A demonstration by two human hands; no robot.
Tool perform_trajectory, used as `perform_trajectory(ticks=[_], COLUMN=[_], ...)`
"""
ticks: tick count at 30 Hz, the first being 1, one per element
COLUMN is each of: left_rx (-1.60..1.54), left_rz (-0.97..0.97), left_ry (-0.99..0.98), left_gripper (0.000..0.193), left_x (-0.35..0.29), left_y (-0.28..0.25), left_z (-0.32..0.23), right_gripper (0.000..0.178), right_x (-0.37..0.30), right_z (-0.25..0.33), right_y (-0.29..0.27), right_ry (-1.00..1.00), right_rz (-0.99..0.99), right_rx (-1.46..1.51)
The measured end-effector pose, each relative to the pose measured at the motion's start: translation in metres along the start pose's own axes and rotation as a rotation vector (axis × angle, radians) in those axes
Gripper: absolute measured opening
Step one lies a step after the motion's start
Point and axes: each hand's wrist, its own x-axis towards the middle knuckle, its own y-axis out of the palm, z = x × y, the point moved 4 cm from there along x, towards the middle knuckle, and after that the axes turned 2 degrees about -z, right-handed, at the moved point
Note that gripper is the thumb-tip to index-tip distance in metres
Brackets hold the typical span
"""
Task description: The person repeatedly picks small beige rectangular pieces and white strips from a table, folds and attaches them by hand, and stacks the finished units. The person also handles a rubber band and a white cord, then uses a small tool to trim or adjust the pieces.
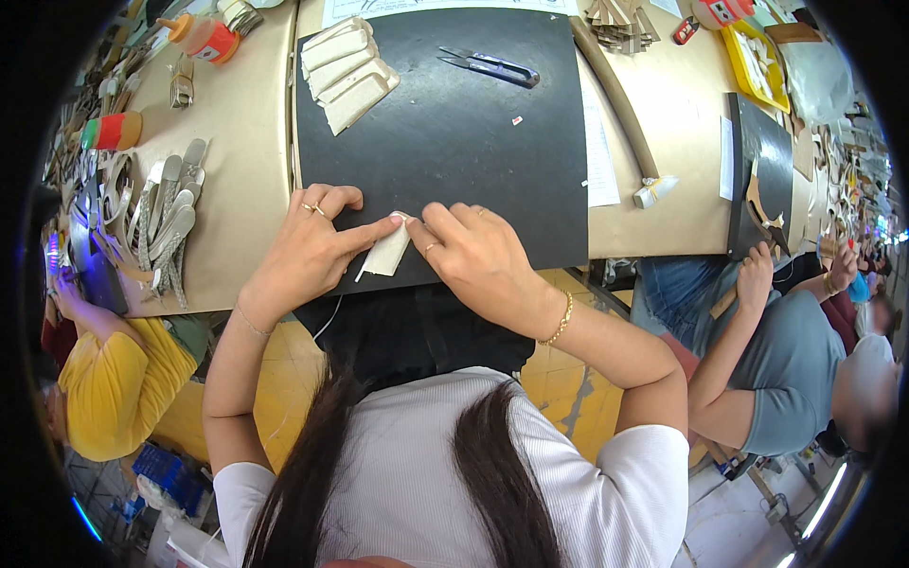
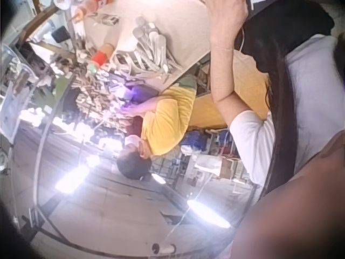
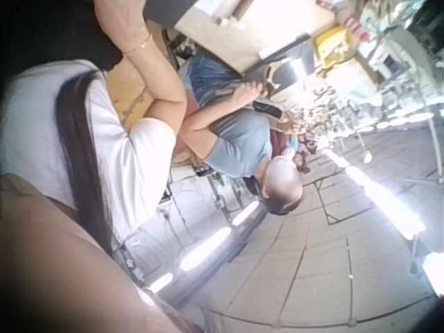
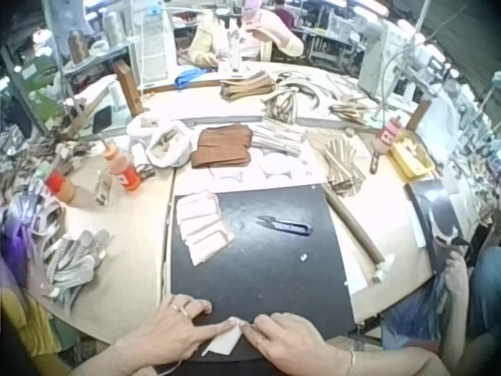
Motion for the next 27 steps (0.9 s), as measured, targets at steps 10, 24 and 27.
perform_trajectory(ticks=[10,24,27], left_rx=[-0.016,-0.011,-0.005], left_rz=[-0.080,-0.229,-0.195], left_ry=[-0.042,-0.055,0.113], left_gripper=[0.038,0.048,0.037], left_x=[-0.020,-0.047,-0.027], left_y=[0.007,0.002,0.010], left_z=[-0.003,-0.006,-0.010], right_gripper=[0.025,0.025,0.026], right_x=[0.003,-0.001,-0.001], right_z=[-0.007,-0.004,-0.006], right_y=[0.003,0.006,0.005], right_ry=[-0.051,-0.051,-0.059], right_rz=[0.001,-0.035,-0.016], right_rx=[0.062,0.014,0.013])
